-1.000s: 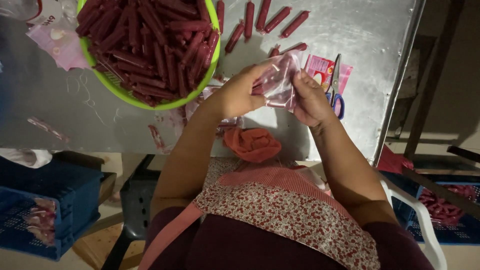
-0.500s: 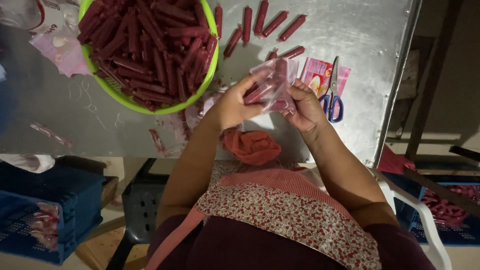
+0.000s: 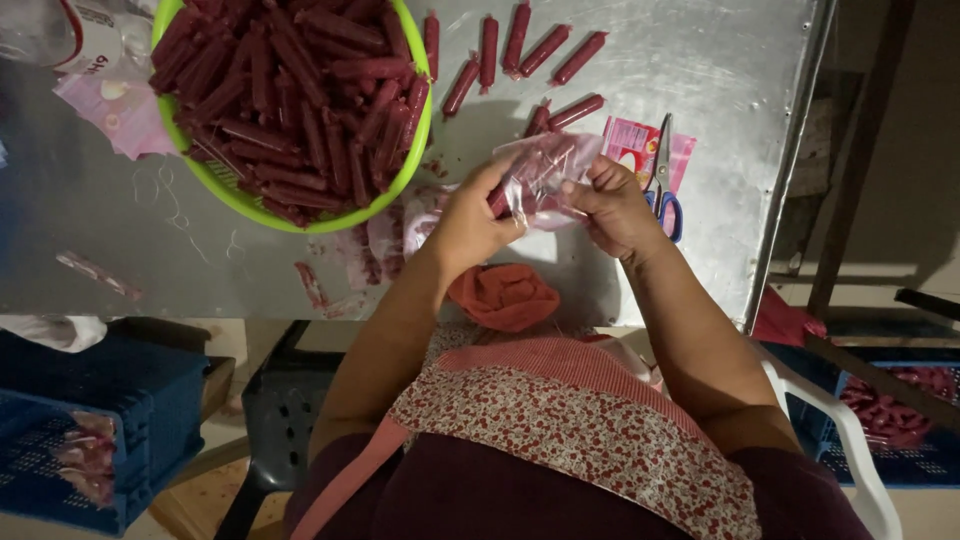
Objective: The person picks up hot dogs from a basket and places them into plastic pouches, then sets the filled pouches on a table.
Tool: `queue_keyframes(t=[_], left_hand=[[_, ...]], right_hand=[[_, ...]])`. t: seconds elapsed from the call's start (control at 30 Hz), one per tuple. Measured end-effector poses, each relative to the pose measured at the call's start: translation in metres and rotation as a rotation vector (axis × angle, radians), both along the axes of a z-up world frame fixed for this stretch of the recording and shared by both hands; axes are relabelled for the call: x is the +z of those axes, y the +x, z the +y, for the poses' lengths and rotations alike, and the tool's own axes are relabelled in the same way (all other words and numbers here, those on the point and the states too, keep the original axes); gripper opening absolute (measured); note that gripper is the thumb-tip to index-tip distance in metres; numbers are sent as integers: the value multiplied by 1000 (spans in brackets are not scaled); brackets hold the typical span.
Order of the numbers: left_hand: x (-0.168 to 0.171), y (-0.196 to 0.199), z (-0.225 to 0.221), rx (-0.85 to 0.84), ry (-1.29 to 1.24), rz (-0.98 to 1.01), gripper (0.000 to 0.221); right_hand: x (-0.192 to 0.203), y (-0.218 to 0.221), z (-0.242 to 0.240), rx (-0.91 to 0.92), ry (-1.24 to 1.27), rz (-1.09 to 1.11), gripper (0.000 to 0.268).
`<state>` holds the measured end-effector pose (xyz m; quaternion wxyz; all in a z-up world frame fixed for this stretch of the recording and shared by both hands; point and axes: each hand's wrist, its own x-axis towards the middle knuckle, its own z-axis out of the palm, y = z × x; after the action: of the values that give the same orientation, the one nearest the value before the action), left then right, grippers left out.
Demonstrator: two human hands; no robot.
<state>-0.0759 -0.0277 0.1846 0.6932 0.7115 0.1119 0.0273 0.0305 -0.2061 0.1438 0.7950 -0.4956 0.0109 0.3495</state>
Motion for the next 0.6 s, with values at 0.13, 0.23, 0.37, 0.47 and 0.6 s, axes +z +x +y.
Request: queue_keyframes(t=[0.13,0.23,0.37,0.47,0.6], left_hand=[[4,-7,9,13,-25,24,76],[26,-3,13,-75,-89,65,69],[18,-3,15,-165,-44,110,59],[3,-3,18,-164,112,110,50],[-3,-5,23,-176,270,126,49]], right_hand=[[7,-4,-13,75,96,175,13],[-1,-10,-6,142,200,213,51],[-21,-16,-3,38,120,290,39],[-18,-17,-2,34,96,415,36],[-16,-25,1,3,102,461,23]])
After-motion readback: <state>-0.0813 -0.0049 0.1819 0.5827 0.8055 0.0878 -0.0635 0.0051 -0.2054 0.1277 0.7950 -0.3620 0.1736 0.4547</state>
